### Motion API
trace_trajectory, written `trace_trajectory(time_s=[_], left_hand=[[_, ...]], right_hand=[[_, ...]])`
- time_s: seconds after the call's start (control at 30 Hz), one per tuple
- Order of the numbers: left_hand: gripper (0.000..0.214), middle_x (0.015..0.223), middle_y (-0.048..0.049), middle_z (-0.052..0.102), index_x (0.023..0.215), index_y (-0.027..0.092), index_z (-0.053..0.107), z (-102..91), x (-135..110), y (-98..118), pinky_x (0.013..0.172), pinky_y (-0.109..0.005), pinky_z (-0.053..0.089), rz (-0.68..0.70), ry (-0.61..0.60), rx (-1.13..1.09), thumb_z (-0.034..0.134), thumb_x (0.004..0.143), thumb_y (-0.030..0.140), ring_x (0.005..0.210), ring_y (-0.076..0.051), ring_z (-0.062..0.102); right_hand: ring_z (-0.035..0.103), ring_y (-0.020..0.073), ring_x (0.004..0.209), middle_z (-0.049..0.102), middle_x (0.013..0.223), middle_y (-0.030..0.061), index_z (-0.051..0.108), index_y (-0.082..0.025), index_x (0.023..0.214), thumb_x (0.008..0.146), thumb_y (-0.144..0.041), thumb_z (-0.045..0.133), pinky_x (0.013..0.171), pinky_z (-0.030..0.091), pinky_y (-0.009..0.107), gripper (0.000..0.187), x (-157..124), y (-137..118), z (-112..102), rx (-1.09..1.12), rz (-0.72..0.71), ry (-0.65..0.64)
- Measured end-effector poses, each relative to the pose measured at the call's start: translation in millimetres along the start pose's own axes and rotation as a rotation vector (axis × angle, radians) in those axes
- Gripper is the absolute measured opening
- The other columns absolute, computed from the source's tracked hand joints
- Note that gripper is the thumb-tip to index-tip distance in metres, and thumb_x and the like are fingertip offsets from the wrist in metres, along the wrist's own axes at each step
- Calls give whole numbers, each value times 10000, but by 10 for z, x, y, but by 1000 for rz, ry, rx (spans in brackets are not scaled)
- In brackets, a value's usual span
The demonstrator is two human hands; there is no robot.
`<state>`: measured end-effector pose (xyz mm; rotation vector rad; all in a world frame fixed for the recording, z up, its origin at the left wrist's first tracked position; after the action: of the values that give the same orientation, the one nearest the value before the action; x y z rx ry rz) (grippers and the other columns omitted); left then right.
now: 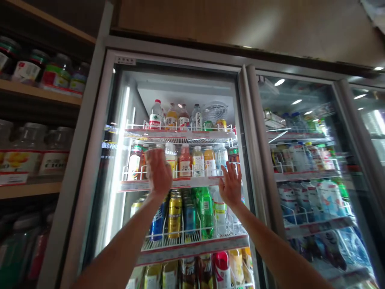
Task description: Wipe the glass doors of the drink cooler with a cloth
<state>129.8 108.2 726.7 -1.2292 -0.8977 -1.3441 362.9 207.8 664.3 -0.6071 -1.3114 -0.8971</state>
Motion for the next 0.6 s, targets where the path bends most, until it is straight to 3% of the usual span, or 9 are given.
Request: trace_trajectory(time_s=[0.1, 0.17, 0.2, 0.27, 0.33, 0.4, 0.47, 0.57, 0.6], left_hand=[[597, 1416, -108, 419, 1415, 131, 278, 474, -271, 827, 1131, -460, 284, 309, -138, -57, 373, 826, 104, 1397, -229, 214], [597, 1410, -91, 434, 1424, 144, 264, 592, -395, 1031, 1126, -437, 298, 423, -210, -59, 380, 838, 114, 1392, -213, 231], [581, 1413, -86, 432, 1423, 156, 270, 566, -389, 965, 1125, -436, 299, 427, -224, -44, 378, 852, 129, 1389, -213, 240], [537, 1436, -91, 398, 1416, 175, 294, 374, -233, 558, 1122, -457, 292, 318, -193, 10, 362, 883, 174, 1386, -231, 246], [532, 1477, -137, 310, 1416, 142, 290, 75, -3, -6, 1124, -519, 250, 48, -48, 91, 356, 893, 217, 1399, -279, 199], [553, 1495, -166, 253, 1420, 99, 264, -98, 119, -298, 1129, -554, 210, -114, 63, 135, 357, 890, 227, 1410, -308, 135], [556, 1494, -162, 257, 1419, 94, 262, -22, 116, -159, 1134, -545, 207, -70, 55, 125, 357, 885, 216, 1415, -301, 107], [534, 1468, -115, 334, 1404, 127, 305, 330, -49, 456, 1142, -461, 250, 268, -126, 42, 368, 877, 189, 1415, -248, 140], [522, 1457, -104, 356, 1395, 134, 325, 395, -98, 575, 1142, -440, 257, 353, -175, 29, 370, 877, 184, 1411, -237, 158]], right_hand=[[226, 210, 1404, 371, 1463, 98, 318, -223, 1405, 917, -224, 348, 1120, 176, 474, 489, -10, 30, 10, 17, -16, -10], [227, 209, 1404, 364, 1469, 91, 309, -230, 1413, 914, -220, 349, 1120, 178, 469, 500, -23, 51, 17, 22, -21, -21], [226, 209, 1405, 361, 1471, 89, 310, -230, 1413, 912, -214, 351, 1119, 181, 466, 503, -29, 57, 21, 23, -20, -26], [223, 210, 1405, 353, 1476, 86, 307, -232, 1417, 907, -207, 360, 1121, 179, 466, 513, -36, 58, 24, 28, -17, -30], [226, 213, 1404, 345, 1481, 83, 296, -235, 1423, 903, -211, 366, 1125, 168, 469, 525, -37, 51, 22, 34, -7, -24], [228, 218, 1402, 340, 1484, 82, 294, -235, 1425, 901, -220, 371, 1127, 161, 474, 530, -37, 46, 19, 37, 1, -18], [232, 218, 1401, 346, 1481, 81, 307, -234, 1419, 901, -220, 368, 1125, 167, 473, 521, -38, 50, 18, 38, -1, -20], [259, 219, 1391, 379, 1460, 88, 335, -230, 1403, 904, -217, 364, 1118, 185, 478, 500, -45, 68, 19, 33, -24, -28], [276, 221, 1384, 394, 1451, 92, 344, -229, 1397, 905, -214, 365, 1114, 192, 481, 493, -47, 74, 18, 32, -32, -24]])
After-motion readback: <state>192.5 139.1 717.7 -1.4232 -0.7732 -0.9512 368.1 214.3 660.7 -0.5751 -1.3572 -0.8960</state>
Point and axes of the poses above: each hand's wrist, its own x-axis towards the middle knuckle, its own z-axis out of the palm, y = z × x, the point moved 6 cm from there along x, towards the middle knuckle
